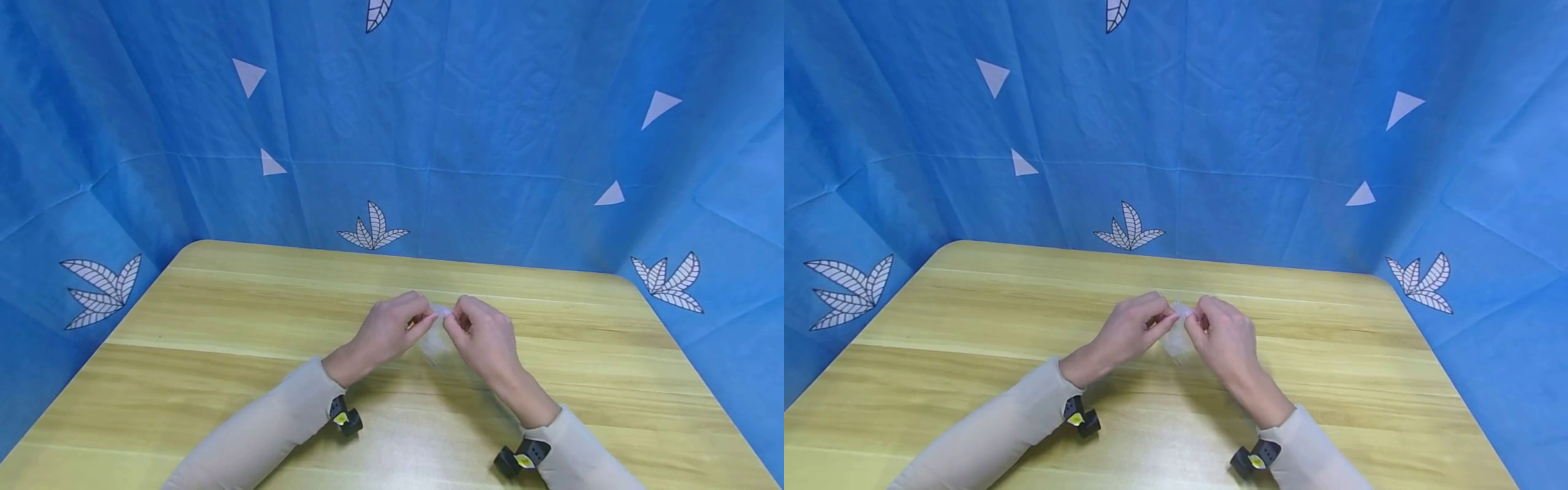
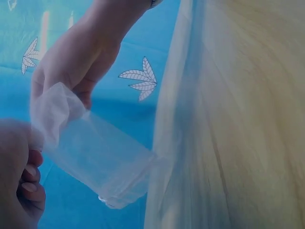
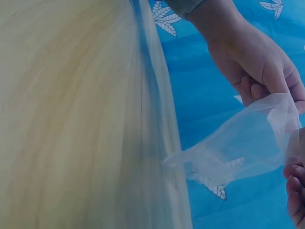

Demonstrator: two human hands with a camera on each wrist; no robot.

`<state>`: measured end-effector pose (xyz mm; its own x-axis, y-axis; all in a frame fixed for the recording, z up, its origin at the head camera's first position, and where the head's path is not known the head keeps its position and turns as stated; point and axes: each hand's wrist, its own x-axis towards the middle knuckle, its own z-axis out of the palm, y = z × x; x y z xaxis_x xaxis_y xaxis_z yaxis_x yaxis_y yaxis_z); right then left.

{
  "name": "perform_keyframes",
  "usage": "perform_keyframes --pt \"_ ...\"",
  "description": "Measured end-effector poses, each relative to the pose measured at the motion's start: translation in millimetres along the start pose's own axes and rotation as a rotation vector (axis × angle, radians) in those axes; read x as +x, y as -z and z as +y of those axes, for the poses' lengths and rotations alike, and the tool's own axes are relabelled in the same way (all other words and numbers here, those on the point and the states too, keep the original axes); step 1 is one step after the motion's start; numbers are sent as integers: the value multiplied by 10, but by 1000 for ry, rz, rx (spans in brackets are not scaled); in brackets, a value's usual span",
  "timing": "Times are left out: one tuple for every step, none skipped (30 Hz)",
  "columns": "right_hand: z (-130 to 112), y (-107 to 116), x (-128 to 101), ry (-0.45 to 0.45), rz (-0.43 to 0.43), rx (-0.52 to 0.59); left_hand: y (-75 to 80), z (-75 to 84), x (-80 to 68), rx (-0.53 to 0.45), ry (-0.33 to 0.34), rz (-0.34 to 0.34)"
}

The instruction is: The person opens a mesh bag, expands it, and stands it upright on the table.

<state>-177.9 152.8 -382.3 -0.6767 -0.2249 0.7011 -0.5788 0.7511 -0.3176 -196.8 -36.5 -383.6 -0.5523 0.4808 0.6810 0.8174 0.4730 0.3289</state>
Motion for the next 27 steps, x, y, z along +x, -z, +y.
perform_keyframes --pt "-2 6 4 -5 6 2 -3 0 0 2 -4 -5" --pt "-2 10 7 -10 8 4 -4 0 0 4 -3 -12" --pt "0 13 9 -16 6 7 -5 0 -1 3 7 -18" --pt "0 17 11 -21 3 12 -3 2 -1 0 23 -22" --pt "1 20 13 -27 -4 16 -4 0 -1 0 42 -24" --pt "1 23 15 -29 -9 22 -4 -2 -3 -3 65 -27" --pt "1 26 16 -31 -16 26 -4 -4 -3 -4 87 -29" --pt "4 26 16 -34 -28 30 0 -5 -4 -4 106 -30" --pt "4 28 17 -36 -37 32 0 -8 -5 -4 122 -30" --pt "3 30 20 -35 -44 34 2 -11 -6 -3 132 -30" --pt "0 32 23 -33 -48 34 1 -16 -6 -2 136 -28" --pt "-4 33 26 -25 -50 34 2 -18 -5 -3 136 -29" --pt "-4 32 27 -17 -49 32 4 -17 -4 -2 132 -32" --pt "-6 31 28 -6 -48 32 4 -15 -2 0 125 -34" --pt "-6 30 29 3 -44 31 2 -14 0 1 114 -37" --pt "-7 30 30 14 -38 33 1 -11 0 0 103 -41" --pt "-9 30 30 23 -33 32 -3 -9 1 -2 91 -46" --pt "-9 27 29 31 -29 29 -5 -5 1 -2 80 -52" --pt "-9 26 27 34 -25 24 -6 -1 1 -4 70 -57" --pt "-11 27 26 36 -24 17 -9 1 0 -5 61 -60" --pt "-14 26 24 36 -22 10 -8 5 -2 -7 52 -62" --pt "-18 26 24 36 -19 1 -7 9 -2 -8 46 -64" --pt "-21 24 22 35 -15 -10 -4 14 -3 -6 39 -65" --pt "-25 22 20 30 -9 -15 0 21 -2 -5 30 -65" --pt "-28 20 18 24 -2 -21 0 25 -2 -6 22 -65" --pt "-31 19 17 14 2 -24 1 29 -2 -4 15 -65" --pt "-36 19 18 3 7 -23 2 33 0 -3 9 -64"
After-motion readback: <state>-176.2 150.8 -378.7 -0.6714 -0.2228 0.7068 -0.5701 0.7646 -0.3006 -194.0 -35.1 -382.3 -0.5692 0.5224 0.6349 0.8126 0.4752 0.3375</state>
